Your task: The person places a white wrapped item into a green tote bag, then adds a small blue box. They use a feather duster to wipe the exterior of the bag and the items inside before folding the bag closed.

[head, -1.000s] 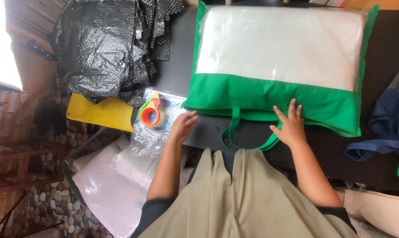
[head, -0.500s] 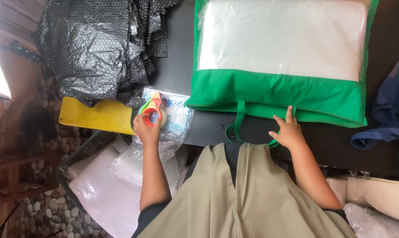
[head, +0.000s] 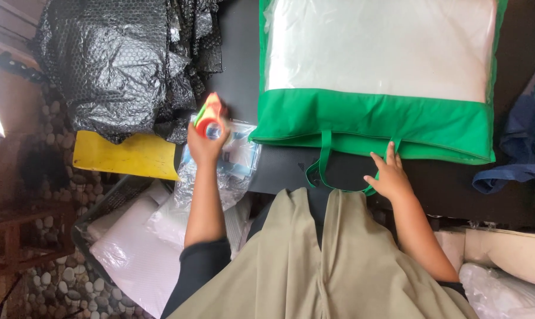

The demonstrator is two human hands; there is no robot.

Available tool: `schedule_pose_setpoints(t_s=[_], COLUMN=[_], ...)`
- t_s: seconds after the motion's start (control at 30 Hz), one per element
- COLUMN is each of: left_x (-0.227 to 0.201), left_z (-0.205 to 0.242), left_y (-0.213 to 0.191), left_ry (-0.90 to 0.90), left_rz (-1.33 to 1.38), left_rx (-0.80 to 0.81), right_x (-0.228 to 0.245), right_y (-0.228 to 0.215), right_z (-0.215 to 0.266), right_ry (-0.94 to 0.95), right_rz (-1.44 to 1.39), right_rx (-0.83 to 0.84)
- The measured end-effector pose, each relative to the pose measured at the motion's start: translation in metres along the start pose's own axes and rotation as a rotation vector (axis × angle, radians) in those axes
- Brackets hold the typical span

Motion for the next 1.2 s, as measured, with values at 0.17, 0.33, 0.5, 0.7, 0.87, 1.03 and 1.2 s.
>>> schedule_pose_setpoints(t_s=[0.17,0.33,0.5,0.7,0.87,1.03,1.2], left_x=[-0.023,0.018,0.088,0.299,0.170,0.154,0.134], left_z=[-0.012,0.023,0.122,0.243,0.223,0.215,0.169], left_y=[0.050,-0.018,-0.156,-0.073,-0.067,-0.036,-0.040], left_ry=[0.045,0.156,0.059,-0.852,-1.049,-1.261,-0.848], left_rz=[0.257,0.206,-0.153,0.590,1.244,1.393,1.598], left_rx=[0.094,-0.027,-0.546,-0.624,-0.424,-0.080,-0.035], right_x=[-0.001,-0.007,-0.026,-0.028,-0.020,-0.018,-0.015], right_y=[-0.003,-0.007,0.005,0.012,0.016,0.012,0.001], right_z=[-0.005,-0.011,-0.033,-0.070,-0.077,-0.074,-0.062], right_ry=[-0.002,-0.022,-0.094,-0.151,-0.131,-0.120,-0.152], right_rz=[-0.010,-0.044,0.059,0.200,0.279,0.252,0.213], right_rx=[0.027,0.070,0.084,0.107,0.114,0.130,0.116])
Point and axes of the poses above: each hand's wrist, its own z-axis away from the middle knuckle, its own y-axis out of the palm, x = y × z, the point moved 10 cm from there along -z, towards the middle knuckle, and after that the axes turned 5 degrees about -x, right-handed, at the moved point
